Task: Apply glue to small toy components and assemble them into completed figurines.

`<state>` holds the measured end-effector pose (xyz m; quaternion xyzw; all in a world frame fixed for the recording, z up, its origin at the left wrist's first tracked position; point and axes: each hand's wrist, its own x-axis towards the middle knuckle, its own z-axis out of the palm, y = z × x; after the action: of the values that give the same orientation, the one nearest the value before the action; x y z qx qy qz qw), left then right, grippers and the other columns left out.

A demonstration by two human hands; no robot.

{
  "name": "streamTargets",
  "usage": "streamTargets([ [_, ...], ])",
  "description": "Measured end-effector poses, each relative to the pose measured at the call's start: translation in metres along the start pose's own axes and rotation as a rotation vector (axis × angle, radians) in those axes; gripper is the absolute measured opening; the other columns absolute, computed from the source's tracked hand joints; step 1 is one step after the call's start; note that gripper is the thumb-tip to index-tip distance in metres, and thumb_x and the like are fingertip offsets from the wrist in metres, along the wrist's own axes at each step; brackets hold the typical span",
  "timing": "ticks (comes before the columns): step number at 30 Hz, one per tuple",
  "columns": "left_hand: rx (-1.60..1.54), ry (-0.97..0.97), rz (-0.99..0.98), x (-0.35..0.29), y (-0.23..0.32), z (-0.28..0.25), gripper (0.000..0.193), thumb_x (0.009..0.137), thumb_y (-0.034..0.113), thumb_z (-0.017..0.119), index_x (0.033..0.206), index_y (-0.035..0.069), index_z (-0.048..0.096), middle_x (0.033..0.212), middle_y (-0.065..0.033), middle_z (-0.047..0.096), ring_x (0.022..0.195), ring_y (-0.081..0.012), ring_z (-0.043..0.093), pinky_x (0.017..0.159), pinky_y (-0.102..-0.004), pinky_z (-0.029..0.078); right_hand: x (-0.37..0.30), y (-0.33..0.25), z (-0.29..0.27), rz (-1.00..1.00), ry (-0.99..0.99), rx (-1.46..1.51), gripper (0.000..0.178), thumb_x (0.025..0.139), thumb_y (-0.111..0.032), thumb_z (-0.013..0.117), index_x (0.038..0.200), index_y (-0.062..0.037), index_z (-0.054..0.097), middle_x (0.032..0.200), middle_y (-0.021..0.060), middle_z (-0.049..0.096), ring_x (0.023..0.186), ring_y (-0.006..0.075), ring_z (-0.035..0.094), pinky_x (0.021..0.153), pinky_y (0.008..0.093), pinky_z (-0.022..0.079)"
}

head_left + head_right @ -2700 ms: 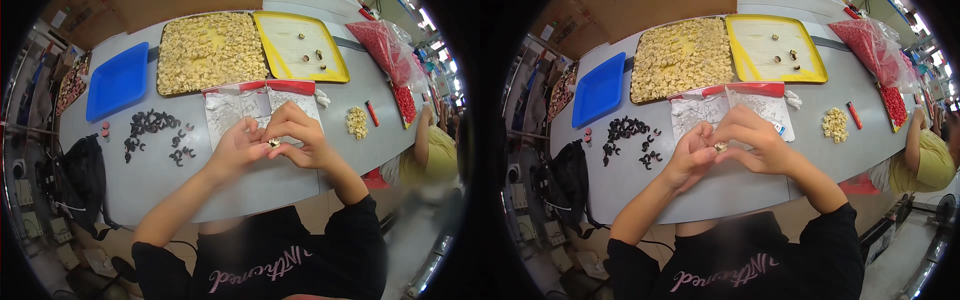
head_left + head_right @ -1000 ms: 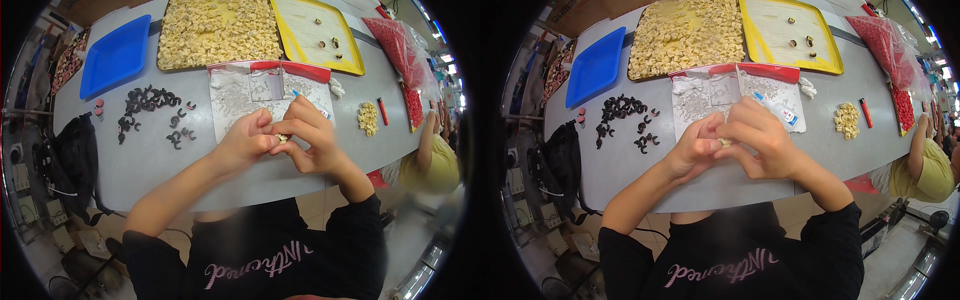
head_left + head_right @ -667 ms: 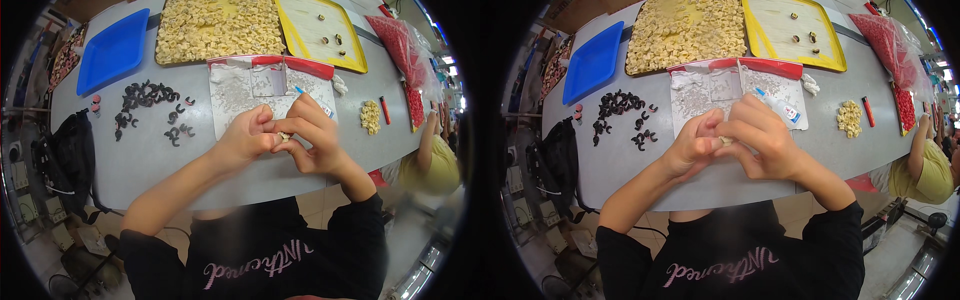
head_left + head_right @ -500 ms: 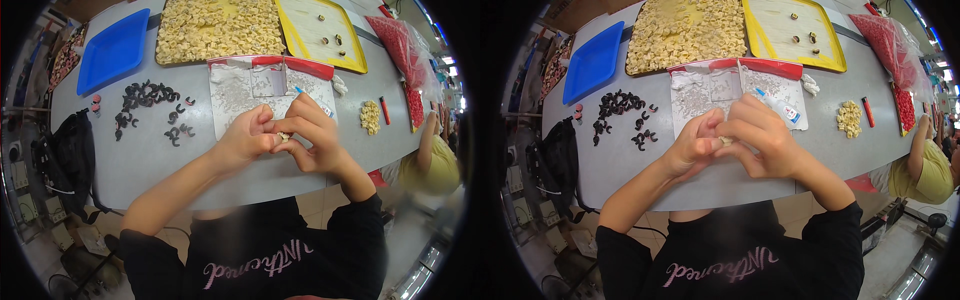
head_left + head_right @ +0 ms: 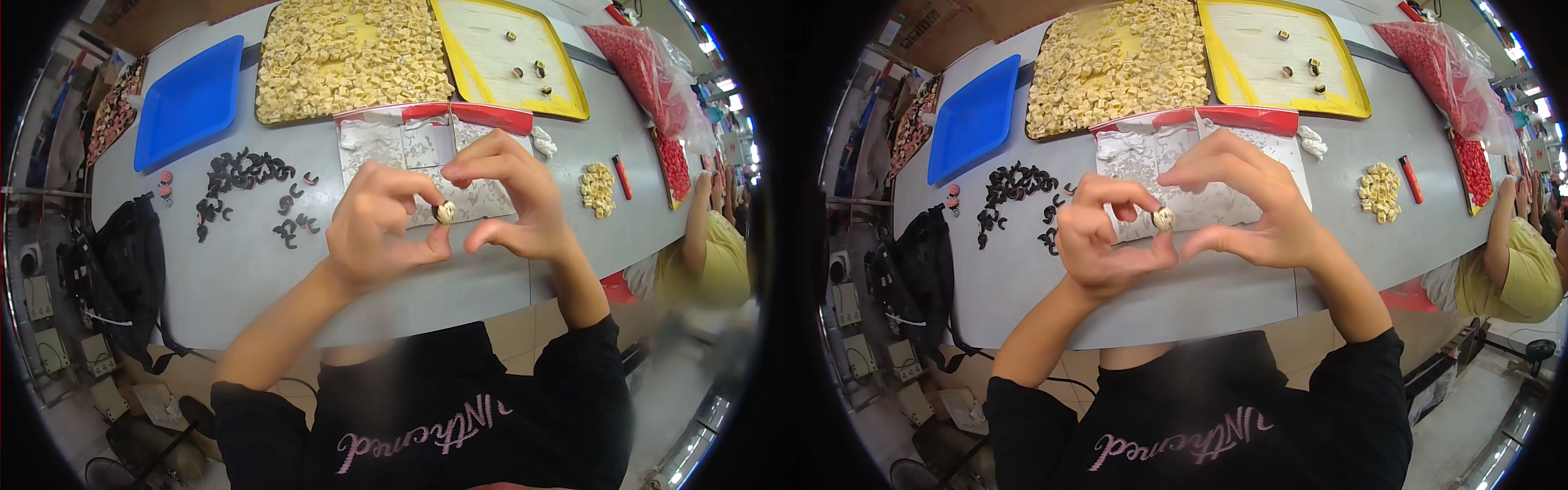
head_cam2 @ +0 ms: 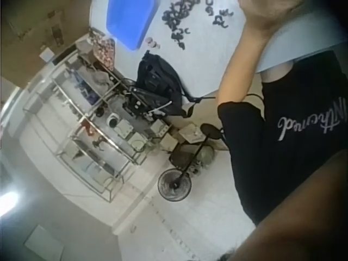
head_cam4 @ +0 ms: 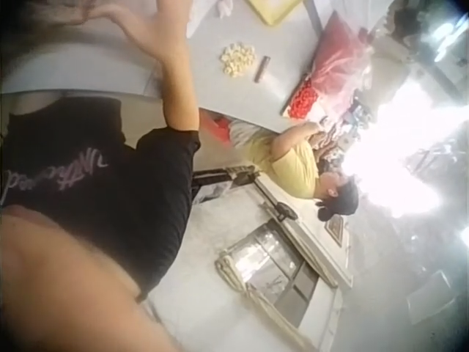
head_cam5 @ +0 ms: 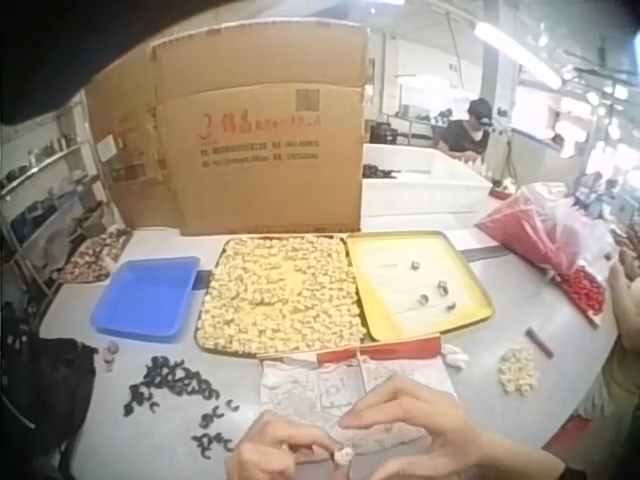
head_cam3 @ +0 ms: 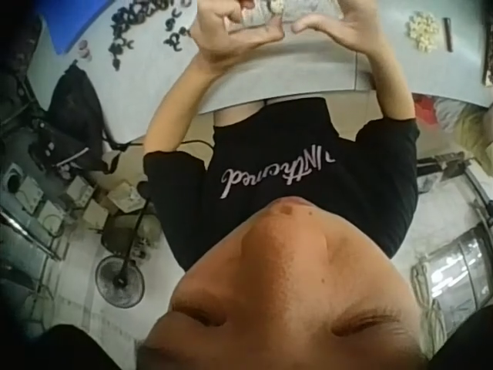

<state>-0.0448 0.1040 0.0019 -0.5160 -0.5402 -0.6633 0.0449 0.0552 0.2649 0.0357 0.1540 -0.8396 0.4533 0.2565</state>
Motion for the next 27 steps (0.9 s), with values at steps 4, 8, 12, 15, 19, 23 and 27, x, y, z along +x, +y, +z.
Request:
streamTargets([
  [4,0.143,-0.079,0.091,-0.002,0.006,-0.003,0.05,0.058,0.0,0.079,0.051,0.01,0.03,0.094,-0.0051,0.064,0.069,-0.0171,0.053,0.055,-0.0262,0.043,-0.003,0.001,0.002,0.106,-0.017,0.151,0.031,0.069,-0.011,0.075,0.096,-0.0007,0.061,0.089,0.0103,0.061,0.082,0.0232,0.059,0.073,0.0314,0.047],
  [8,0.182,-0.084,0.182,-0.002,0.006,-0.006,0.042,0.058,0.0,0.079,0.053,0.009,0.038,0.095,-0.0057,0.064,0.071,-0.0172,0.055,0.057,-0.0267,0.044,-0.004,0.001,0.004,0.11,-0.076,0.211,0.021,0.073,-0.005,0.071,0.091,-0.0006,0.061,0.087,0.0095,0.063,0.082,0.0228,0.06,0.072,0.0317,0.046],
  [12,0.157,-0.1,0.265,-0.002,0.002,-0.006,0.038,0.058,0.0,0.079,0.054,0.009,0.042,0.097,-0.0049,0.064,0.071,-0.0179,0.056,0.057,-0.0271,0.044,-0.004,-0.001,0.005,0.112,-0.078,0.223,0.018,0.074,-0.005,0.07,0.089,-0.0005,0.062,0.088,0.0093,0.063,0.081,0.0226,0.06,0.071,0.0313,0.046],
  [15,0.176,-0.101,0.295,-0.001,0.003,-0.004,0.039,0.059,0.0,0.078,0.054,0.009,0.04,0.096,-0.0045,0.064,0.069,-0.0185,0.056,0.056,-0.0277,0.043,-0.005,-0.003,0.002,0.119,-0.075,0.21,0.018,0.074,-0.004,0.071,0.088,-0.0005,0.062,0.087,0.0089,0.063,0.08,0.0219,0.059,0.07,0.0304,0.046],
  [19,0.205,-0.157,0.151,-0.004,0.005,-0.005,0.035,0.057,0.001,0.076,0.063,0.008,0.043,0.093,-0.004,0.062,0.068,-0.019,0.054,0.055,-0.0289,0.043,0.0,-0.001,-0.012,0.136,-0.103,-0.07,0.02,0.073,-0.007,0.072,0.088,0.0001,0.061,0.085,0.0085,0.061,0.073,0.0197,0.058,0.063,0.0277,0.046],
  [23,0.15,-0.551,0.057,-0.003,-0.005,0.008,0.031,0.056,-0.001,0.069,0.073,0.007,0.045,0.084,-0.0075,0.058,0.073,-0.0222,0.056,0.058,-0.0312,0.046,-0.004,-0.003,-0.066,0.547,-0.121,-0.407,0.03,0.073,-0.021,0.075,0.088,-0.001,0.058,0.083,0.0094,0.059,0.07,0.0183,0.056,0.063,0.0269,0.046],
  [27,0.17,-0.744,-0.018,-0.008,-0.001,0.013,0.024,0.062,0.005,0.066,0.079,0.007,0.048,0.081,-0.0078,0.052,0.075,-0.0266,0.052,0.068,-0.0344,0.044,-0.017,0.005,-0.078,0.775,-0.317,-0.513,0.049,0.064,-0.033,0.081,0.09,-0.0015,0.054,0.083,0.0107,0.059,0.073,0.0218,0.055,0.067,0.0323,0.046],
])
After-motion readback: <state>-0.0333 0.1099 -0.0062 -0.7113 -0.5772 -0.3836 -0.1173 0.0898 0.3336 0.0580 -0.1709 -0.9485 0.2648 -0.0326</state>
